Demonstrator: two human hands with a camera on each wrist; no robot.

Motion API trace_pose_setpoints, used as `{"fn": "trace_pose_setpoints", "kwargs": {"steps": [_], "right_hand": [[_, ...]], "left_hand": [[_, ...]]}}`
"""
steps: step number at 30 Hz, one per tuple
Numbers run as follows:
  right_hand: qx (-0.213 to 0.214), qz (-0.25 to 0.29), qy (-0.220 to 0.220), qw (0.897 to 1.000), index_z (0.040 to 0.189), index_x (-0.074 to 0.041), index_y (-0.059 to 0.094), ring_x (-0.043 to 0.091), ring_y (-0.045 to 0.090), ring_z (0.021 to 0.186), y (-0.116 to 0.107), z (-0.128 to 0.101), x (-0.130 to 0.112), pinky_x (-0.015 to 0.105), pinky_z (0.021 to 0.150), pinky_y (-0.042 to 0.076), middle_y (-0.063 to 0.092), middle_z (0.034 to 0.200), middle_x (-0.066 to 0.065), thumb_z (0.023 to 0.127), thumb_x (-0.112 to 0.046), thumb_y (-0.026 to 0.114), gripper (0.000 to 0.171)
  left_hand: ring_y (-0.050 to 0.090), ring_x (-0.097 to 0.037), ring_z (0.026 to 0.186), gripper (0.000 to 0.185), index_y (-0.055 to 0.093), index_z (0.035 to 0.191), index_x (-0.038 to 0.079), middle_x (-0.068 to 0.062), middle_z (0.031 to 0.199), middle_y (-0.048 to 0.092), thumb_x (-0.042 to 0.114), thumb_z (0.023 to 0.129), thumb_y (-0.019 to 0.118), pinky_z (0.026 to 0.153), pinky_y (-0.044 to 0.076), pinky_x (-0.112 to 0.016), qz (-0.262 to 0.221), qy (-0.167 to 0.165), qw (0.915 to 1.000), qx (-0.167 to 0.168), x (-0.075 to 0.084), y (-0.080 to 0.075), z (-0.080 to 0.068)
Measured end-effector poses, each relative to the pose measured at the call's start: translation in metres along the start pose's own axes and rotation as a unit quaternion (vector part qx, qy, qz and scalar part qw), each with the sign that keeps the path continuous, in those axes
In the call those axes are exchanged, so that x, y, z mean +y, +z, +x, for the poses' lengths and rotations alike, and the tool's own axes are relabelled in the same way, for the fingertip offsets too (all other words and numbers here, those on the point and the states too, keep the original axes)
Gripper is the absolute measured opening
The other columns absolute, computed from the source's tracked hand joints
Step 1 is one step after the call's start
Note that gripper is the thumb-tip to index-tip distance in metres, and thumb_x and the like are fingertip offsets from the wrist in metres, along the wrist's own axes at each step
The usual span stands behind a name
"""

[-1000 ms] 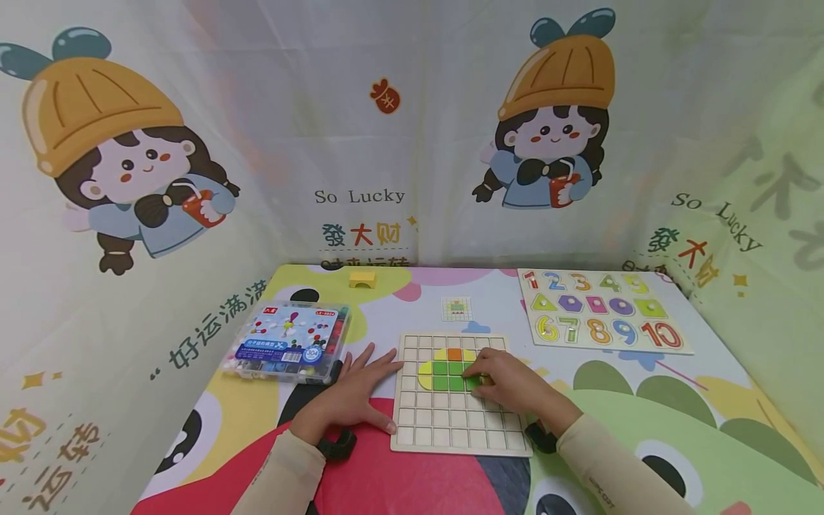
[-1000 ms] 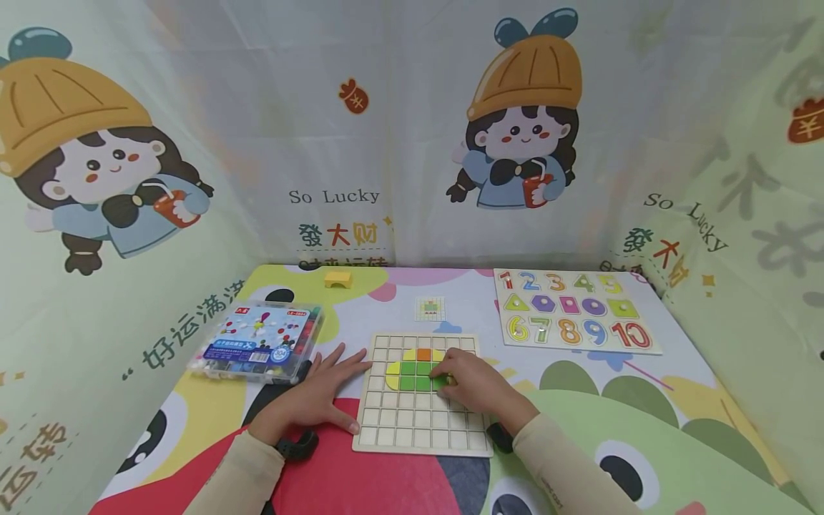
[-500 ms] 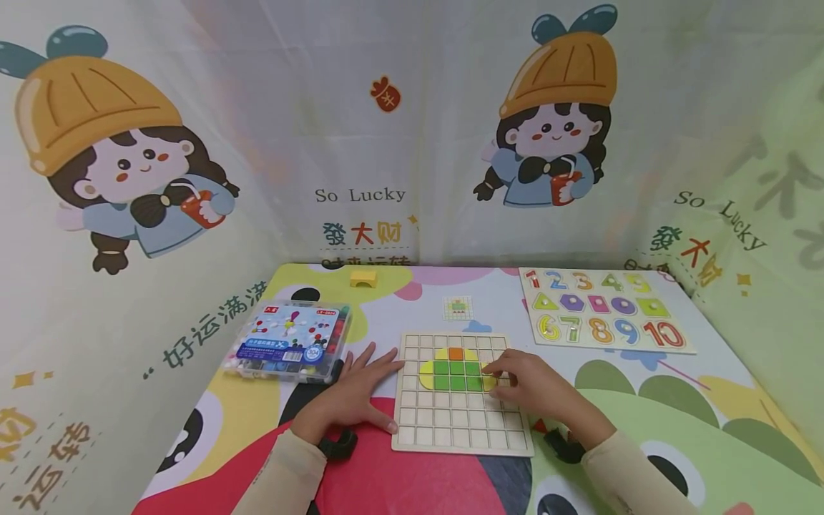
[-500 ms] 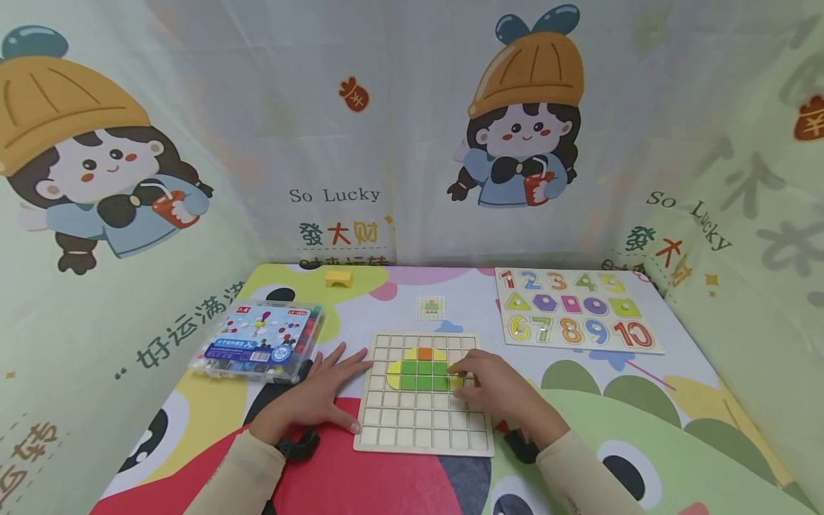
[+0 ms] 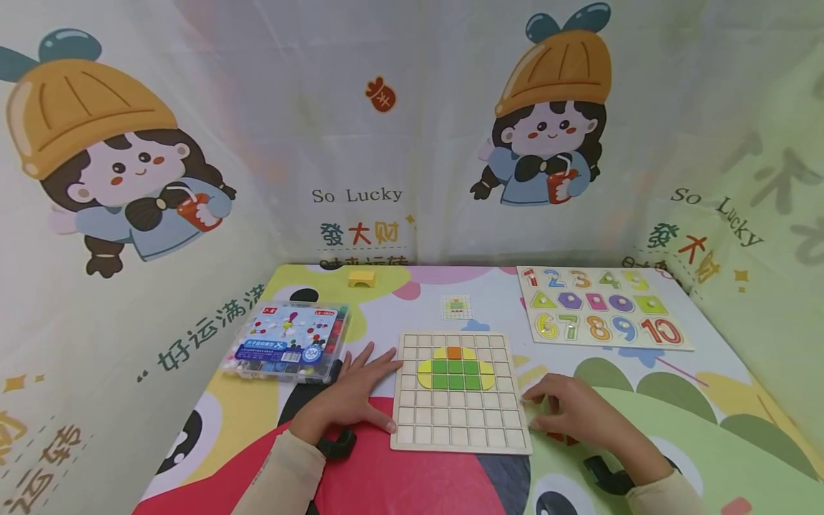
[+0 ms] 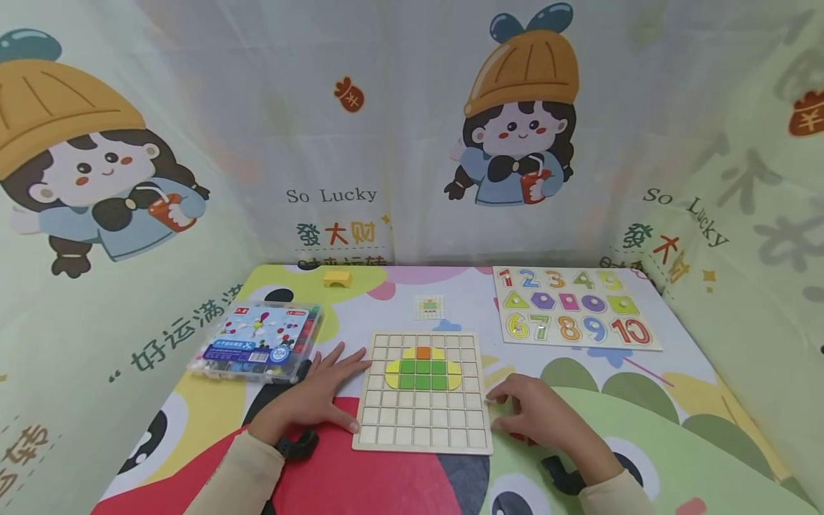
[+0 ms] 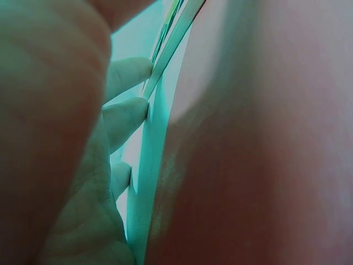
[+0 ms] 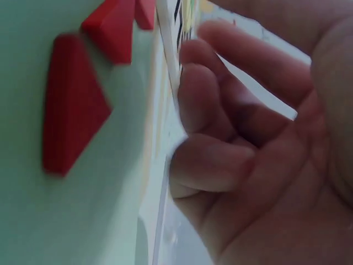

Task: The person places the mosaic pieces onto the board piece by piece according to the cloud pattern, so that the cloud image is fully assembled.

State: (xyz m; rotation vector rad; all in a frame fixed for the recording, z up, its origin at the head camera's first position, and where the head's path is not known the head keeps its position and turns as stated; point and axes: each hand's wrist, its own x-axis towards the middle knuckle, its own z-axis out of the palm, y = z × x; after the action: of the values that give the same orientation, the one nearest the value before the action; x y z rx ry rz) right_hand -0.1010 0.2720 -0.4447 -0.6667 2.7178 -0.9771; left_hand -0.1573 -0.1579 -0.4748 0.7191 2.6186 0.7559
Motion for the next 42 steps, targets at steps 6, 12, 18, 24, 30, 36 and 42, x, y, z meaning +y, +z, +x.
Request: {"fn": "trace_pose_setpoints", "kwargs": {"steps": [6, 12, 18, 24, 30, 36, 42], "right_hand": [[-0.006, 0.026, -0.043, 0.999, 0.103, -0.021, 0.078, -0.001, 0.053, 0.075, 0.003, -0.009, 0.013, 0.021, 0.064, 0.047, 0.066, 0.092, -0.011, 0.085, -0.020, 0.089, 0.021], [0.012, 0.017, -0.074, 0.997, 0.097, -0.024, 0.078, -0.003, 0.053, 0.076, 0.005, -0.014, 0.020, 0.021, 0.064, 0.047, 0.066, 0.092, -0.013, 0.086, -0.015, 0.087, 0.017], [0.010, 0.025, -0.049, 0.998, 0.097, -0.025, 0.077, -0.004, 0.055, 0.078, 0.003, -0.021, 0.025, 0.021, 0.066, 0.049, 0.069, 0.090, -0.011, 0.086, -0.012, 0.085, 0.019], [0.019, 0.024, -0.029, 0.999, 0.097, -0.026, 0.077, -0.002, 0.053, 0.078, 0.001, -0.026, 0.029, 0.021, 0.066, 0.046, 0.069, 0.089, -0.005, 0.085, -0.010, 0.085, 0.022], [0.050, -0.006, -0.034, 0.998, 0.095, -0.026, 0.077, -0.003, 0.050, 0.075, 0.000, -0.028, 0.032, 0.021, 0.063, 0.044, 0.066, 0.090, -0.012, 0.083, -0.007, 0.084, 0.024], [0.065, -0.015, -0.032, 0.997, 0.095, -0.026, 0.078, -0.004, 0.050, 0.076, 0.001, -0.028, 0.032, 0.022, 0.063, 0.044, 0.067, 0.092, -0.013, 0.084, -0.006, 0.084, 0.023], [0.079, -0.024, -0.028, 0.996, 0.095, -0.025, 0.078, -0.006, 0.050, 0.075, 0.000, -0.027, 0.032, 0.022, 0.063, 0.045, 0.066, 0.090, -0.013, 0.084, -0.006, 0.084, 0.023]], "left_hand": [[-0.005, -0.034, 0.167, 0.110, 0.040, 0.164, 0.033, 0.008, 0.178, 0.022, 0.061, 0.070, 0.092, 0.128, -0.011, -0.070, 0.001, -0.006, 1.0000, -0.002, 0.000, 0.000, -0.001], [-0.004, -0.036, 0.167, 0.111, 0.040, 0.164, 0.031, 0.006, 0.178, 0.022, 0.061, 0.071, 0.091, 0.128, -0.010, -0.071, -0.003, -0.002, 1.0000, -0.002, 0.000, 0.001, 0.000], [-0.005, -0.036, 0.167, 0.110, 0.041, 0.164, 0.031, 0.005, 0.178, 0.023, 0.061, 0.071, 0.091, 0.127, -0.010, -0.072, 0.001, 0.000, 1.0000, 0.000, -0.001, 0.001, 0.000], [-0.004, -0.037, 0.167, 0.110, 0.042, 0.164, 0.031, 0.005, 0.178, 0.024, 0.059, 0.070, 0.092, 0.127, -0.011, -0.072, -0.004, 0.001, 1.0000, 0.001, 0.000, -0.001, 0.000], [-0.005, -0.037, 0.167, 0.109, 0.042, 0.163, 0.031, 0.005, 0.178, 0.024, 0.059, 0.071, 0.093, 0.127, -0.011, -0.072, -0.007, 0.000, 1.0000, -0.001, 0.000, 0.000, 0.000], [-0.005, -0.037, 0.167, 0.109, 0.042, 0.163, 0.030, 0.004, 0.178, 0.024, 0.058, 0.071, 0.093, 0.127, -0.012, -0.072, -0.008, 0.000, 1.0000, -0.002, 0.002, -0.002, -0.001], [-0.004, -0.038, 0.167, 0.110, 0.042, 0.163, 0.029, 0.004, 0.178, 0.024, 0.057, 0.071, 0.093, 0.127, -0.012, -0.072, -0.007, 0.002, 1.0000, -0.001, 0.004, -0.003, -0.001]]}}
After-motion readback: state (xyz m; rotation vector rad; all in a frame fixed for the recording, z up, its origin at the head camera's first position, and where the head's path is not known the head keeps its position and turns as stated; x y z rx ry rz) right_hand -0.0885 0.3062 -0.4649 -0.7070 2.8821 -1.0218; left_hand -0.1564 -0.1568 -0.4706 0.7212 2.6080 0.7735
